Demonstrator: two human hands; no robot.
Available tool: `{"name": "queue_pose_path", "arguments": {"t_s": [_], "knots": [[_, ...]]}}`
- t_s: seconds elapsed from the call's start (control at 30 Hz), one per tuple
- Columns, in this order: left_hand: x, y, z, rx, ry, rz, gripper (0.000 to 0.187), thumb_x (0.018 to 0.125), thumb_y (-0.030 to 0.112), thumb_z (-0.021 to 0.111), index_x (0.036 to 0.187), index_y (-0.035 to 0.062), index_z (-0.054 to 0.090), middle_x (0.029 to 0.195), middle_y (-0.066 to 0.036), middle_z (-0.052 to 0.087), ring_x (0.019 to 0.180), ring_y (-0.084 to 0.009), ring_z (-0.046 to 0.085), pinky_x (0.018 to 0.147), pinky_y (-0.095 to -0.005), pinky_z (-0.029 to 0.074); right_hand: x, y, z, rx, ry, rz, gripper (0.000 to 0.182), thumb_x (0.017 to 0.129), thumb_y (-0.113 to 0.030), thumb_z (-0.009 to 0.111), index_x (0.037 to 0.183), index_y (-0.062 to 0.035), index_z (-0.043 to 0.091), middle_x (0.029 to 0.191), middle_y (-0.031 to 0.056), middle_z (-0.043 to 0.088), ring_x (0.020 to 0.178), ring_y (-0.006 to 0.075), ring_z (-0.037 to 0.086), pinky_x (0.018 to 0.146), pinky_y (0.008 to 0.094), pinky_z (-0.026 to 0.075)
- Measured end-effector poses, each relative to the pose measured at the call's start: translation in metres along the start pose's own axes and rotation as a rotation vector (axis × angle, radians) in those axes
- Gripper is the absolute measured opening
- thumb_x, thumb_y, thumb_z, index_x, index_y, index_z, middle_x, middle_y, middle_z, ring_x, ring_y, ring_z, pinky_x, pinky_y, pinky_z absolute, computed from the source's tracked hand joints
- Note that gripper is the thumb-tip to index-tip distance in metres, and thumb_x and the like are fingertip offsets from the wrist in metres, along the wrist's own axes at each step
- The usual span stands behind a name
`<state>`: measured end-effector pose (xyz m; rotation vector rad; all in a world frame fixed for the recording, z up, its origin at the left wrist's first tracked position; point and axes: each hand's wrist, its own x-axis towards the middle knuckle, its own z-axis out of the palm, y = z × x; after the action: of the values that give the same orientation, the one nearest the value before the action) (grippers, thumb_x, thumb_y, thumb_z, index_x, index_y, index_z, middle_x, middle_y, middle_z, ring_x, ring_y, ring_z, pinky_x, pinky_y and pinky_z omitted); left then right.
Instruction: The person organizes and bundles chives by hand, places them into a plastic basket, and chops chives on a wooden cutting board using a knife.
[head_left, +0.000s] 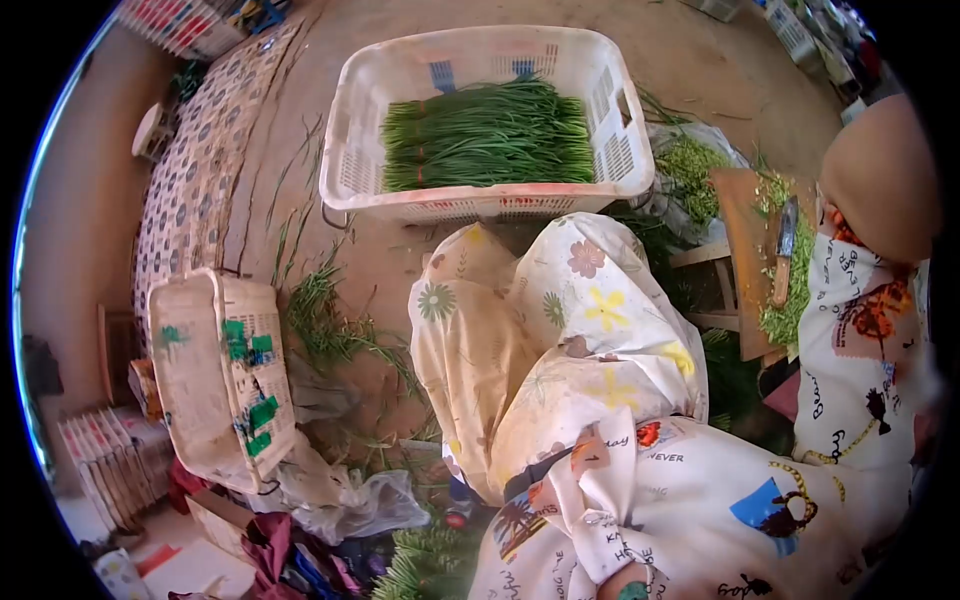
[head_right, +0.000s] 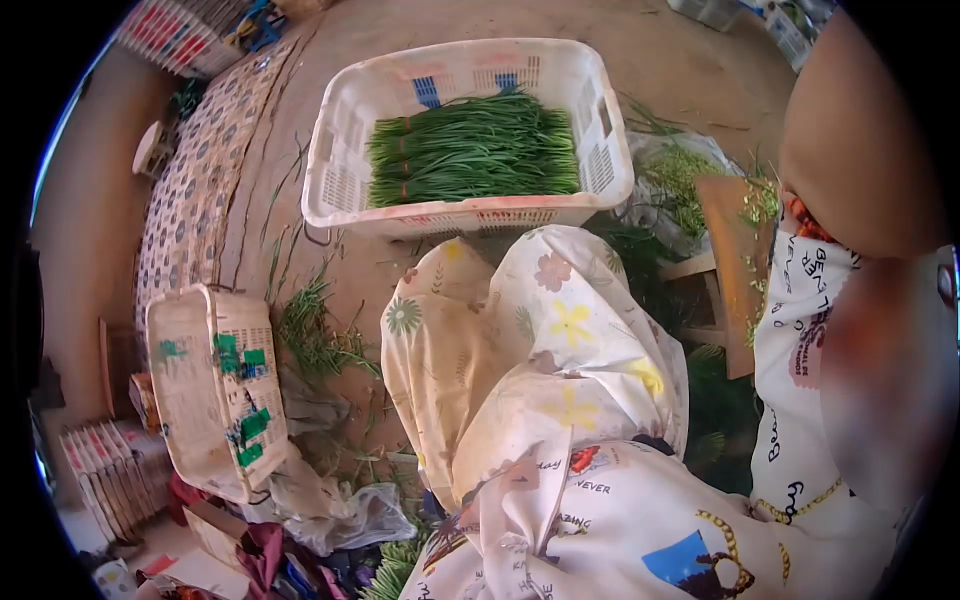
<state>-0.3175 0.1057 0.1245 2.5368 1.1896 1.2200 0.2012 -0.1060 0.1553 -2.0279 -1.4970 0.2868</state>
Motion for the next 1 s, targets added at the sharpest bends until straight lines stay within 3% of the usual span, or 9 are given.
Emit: {"name": "queue_pose_path", "arguments": {"t_s": [0.13,0.33,0.5,0.67,0.8,1.0], "knots": [[-0.025,-0.001,0.002,-0.025,-0.057,-0.018,0.04,0.086,0.03,0.035,0.11,0.0006,0.048,0.101,-0.005,0.051,0.093,-0.0132,0.046,0.083,-0.0317,0.035,-0.014,0.045,0.095,-0.137,-0.199,0.154,0.031,0.089,-0.017,0.036,0.112,0.0003,0.049,0.101,0.0089,0.055,0.095,0.0157,0.052,0.086,0.029,0.039],[-0.056,0.014,-0.007,-0.005,-0.025,-0.011,0.041,0.086,0.032,0.035,0.112,0.0027,0.047,0.104,-0.004,0.049,0.097,-0.0132,0.043,0.086,-0.0328,0.032,-0.053,0.079,0.208,-0.239,-0.417,0.159,0.031,0.089,-0.017,0.036,0.112,0.0008,0.048,0.102,0.0091,0.054,0.095,0.0159,0.052,0.086,0.029,0.038],[-0.084,0.042,-0.05,0.022,0.034,0.009,0.041,0.086,0.033,0.036,0.114,0.0044,0.046,0.107,-0.004,0.048,0.1,-0.0132,0.041,0.087,-0.0337,0.03,-0.045,0.071,0.215,-0.249,-0.428,0.122,0.032,0.089,-0.016,0.036,0.112,0.0013,0.048,0.103,0.0092,0.054,0.095,0.0162,0.052,0.086,0.0289,0.038],[-0.117,0.133,-0.14,0.118,0.137,0.09,0.042,0.086,0.035,0.036,0.115,0.0061,0.045,0.11,-0.004,0.046,0.103,-0.0132,0.039,0.089,-0.0347,0.028,-0.033,0.053,0.194,-0.199,-0.415,0.008,0.032,0.089,-0.016,0.035,0.112,0.0018,0.047,0.104,0.0093,0.053,0.095,0.0164,0.052,0.087,0.0288,0.038],[-0.155,0.216,-0.203,0.341,0.295,0.327,0.042,0.086,0.036,0.036,0.116,0.0075,0.044,0.113,-0.003,0.045,0.105,-0.0132,0.037,0.091,-0.0354,0.026,-0.032,0.033,0.193,-0.128,-0.344,-0.111,0.032,0.089,-0.016,0.035,0.112,0.0021,0.047,0.104,0.0094,0.053,0.095,0.0166,0.051,0.087,0.0288,0.037],[-0.196,0.32,-0.237,0.668,0.403,0.53,0.043,0.086,0.037,0.037,0.118,0.0096,0.043,0.116,-0.003,0.043,0.109,-0.0131,0.034,0.093,-0.0366,0.023,-0.031,-0.012,0.187,0.045,-0.284,-0.344,0.032,0.088,-0.015,0.035,0.112,0.0027,0.046,0.105,0.0095,0.052,0.095,0.0168,0.051,0.087,0.0287,0.037]]}}
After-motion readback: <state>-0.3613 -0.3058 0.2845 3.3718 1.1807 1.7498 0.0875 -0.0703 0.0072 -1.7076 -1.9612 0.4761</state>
